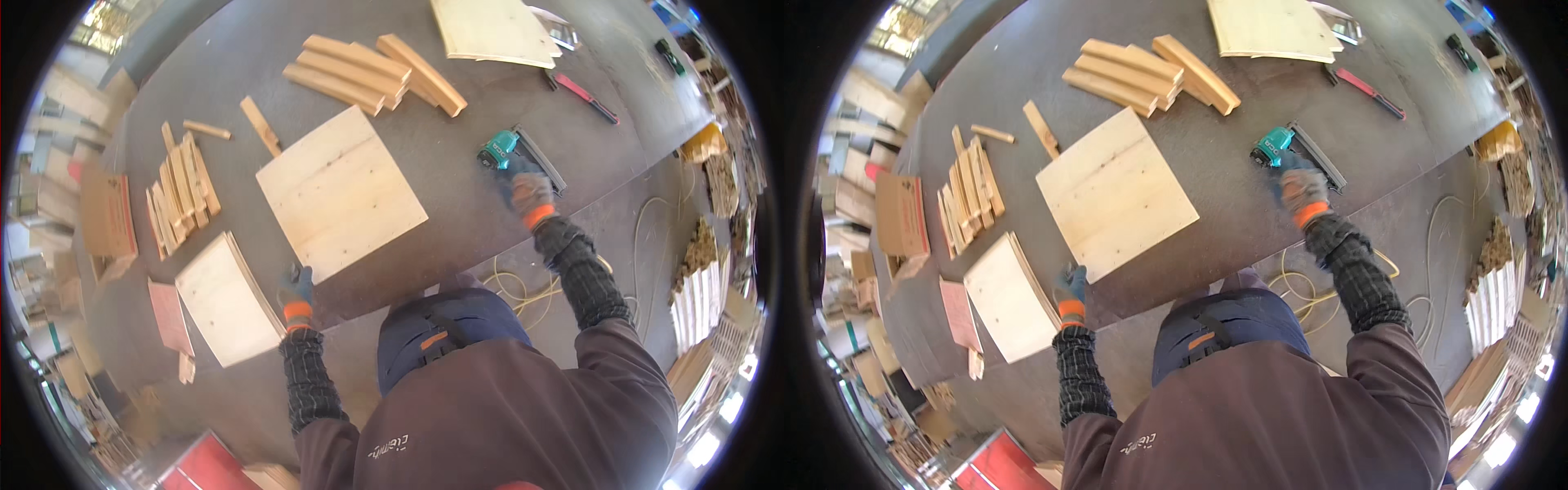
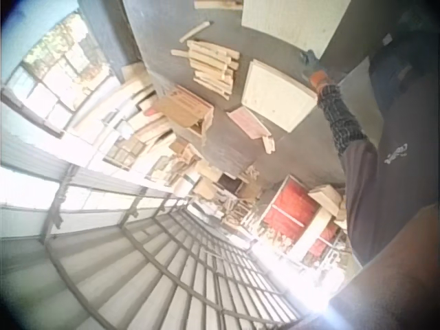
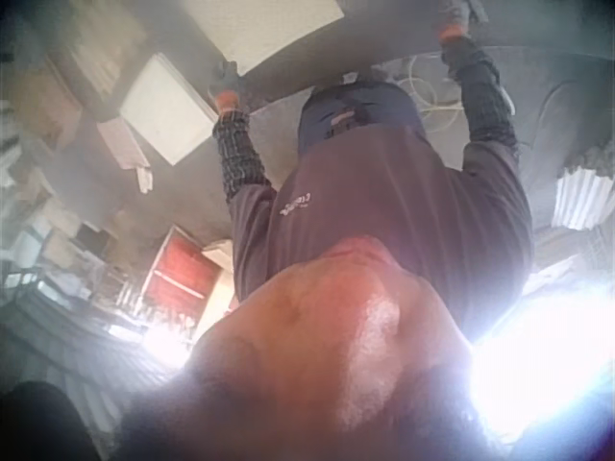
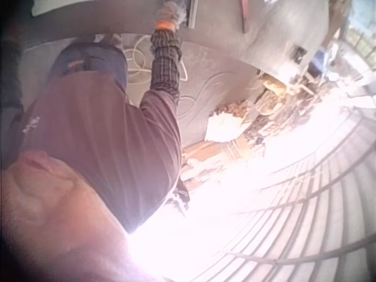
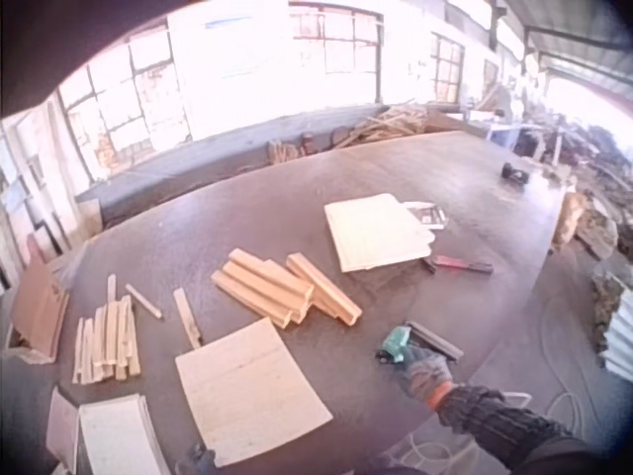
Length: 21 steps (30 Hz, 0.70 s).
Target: Assembling wooden panels and slats using a pneumatic nail gun in a workshop setting.
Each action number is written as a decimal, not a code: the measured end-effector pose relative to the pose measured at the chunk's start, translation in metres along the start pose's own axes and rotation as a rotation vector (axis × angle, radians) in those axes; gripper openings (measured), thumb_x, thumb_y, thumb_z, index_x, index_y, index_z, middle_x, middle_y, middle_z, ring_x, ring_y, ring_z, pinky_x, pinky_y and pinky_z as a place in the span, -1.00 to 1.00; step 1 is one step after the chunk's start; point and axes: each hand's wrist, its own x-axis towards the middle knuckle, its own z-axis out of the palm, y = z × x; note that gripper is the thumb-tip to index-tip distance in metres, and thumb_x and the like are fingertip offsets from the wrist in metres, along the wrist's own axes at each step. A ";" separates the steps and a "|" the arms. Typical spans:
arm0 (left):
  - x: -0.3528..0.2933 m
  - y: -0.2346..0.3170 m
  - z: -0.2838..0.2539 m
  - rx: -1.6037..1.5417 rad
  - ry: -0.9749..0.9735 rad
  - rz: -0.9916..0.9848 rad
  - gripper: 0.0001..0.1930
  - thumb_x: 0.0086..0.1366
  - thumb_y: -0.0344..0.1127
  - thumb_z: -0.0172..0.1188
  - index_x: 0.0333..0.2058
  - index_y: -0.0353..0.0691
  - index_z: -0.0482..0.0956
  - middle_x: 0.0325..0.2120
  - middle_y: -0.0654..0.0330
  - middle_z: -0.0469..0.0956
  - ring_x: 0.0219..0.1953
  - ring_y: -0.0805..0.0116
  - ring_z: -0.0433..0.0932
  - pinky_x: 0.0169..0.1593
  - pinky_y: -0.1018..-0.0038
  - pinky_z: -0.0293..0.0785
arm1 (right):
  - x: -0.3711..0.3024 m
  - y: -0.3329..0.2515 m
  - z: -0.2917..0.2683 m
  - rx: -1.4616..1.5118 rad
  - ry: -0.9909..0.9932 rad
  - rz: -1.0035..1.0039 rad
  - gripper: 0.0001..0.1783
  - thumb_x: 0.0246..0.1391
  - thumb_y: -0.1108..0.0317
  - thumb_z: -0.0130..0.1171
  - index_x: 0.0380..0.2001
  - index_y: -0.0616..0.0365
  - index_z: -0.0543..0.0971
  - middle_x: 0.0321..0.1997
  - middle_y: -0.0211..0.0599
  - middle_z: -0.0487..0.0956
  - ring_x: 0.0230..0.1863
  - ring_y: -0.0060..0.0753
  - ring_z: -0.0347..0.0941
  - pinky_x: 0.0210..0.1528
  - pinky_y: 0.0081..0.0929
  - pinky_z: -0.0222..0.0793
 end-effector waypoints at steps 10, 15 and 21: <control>0.027 0.010 0.029 -0.036 -0.078 -0.258 -0.56 0.31 -0.10 0.44 -0.15 -0.47 0.68 -0.35 0.25 0.61 -0.33 0.40 0.48 -0.18 0.34 0.48 | -0.047 -0.219 -0.038 0.743 -0.103 0.079 -0.02 0.09 -0.11 0.31 0.43 0.28 0.29 0.39 0.18 0.44 0.44 0.26 0.32 0.50 0.01 0.21; -0.007 0.039 0.028 -0.401 -0.318 -0.473 -0.43 0.40 0.15 0.31 0.03 -0.32 0.66 -0.19 0.17 0.69 -0.31 0.25 0.65 -0.28 0.31 0.59 | -0.046 -0.149 -0.039 1.158 -0.249 0.312 -0.14 -0.01 -0.08 0.47 0.23 0.27 0.48 0.08 0.15 0.62 0.11 0.13 0.57 0.16 0.02 0.48; -0.096 -0.008 0.056 -0.557 -0.133 -0.267 -0.40 0.45 0.10 0.29 0.11 -0.41 0.62 -0.10 0.08 0.72 -0.19 0.26 0.73 -0.12 0.38 0.67 | -0.086 -0.077 -0.100 1.492 -0.722 0.132 -0.39 0.24 -0.10 0.28 0.02 0.30 0.65 -0.31 -0.22 0.70 -0.41 -0.42 0.64 -0.32 -0.36 0.56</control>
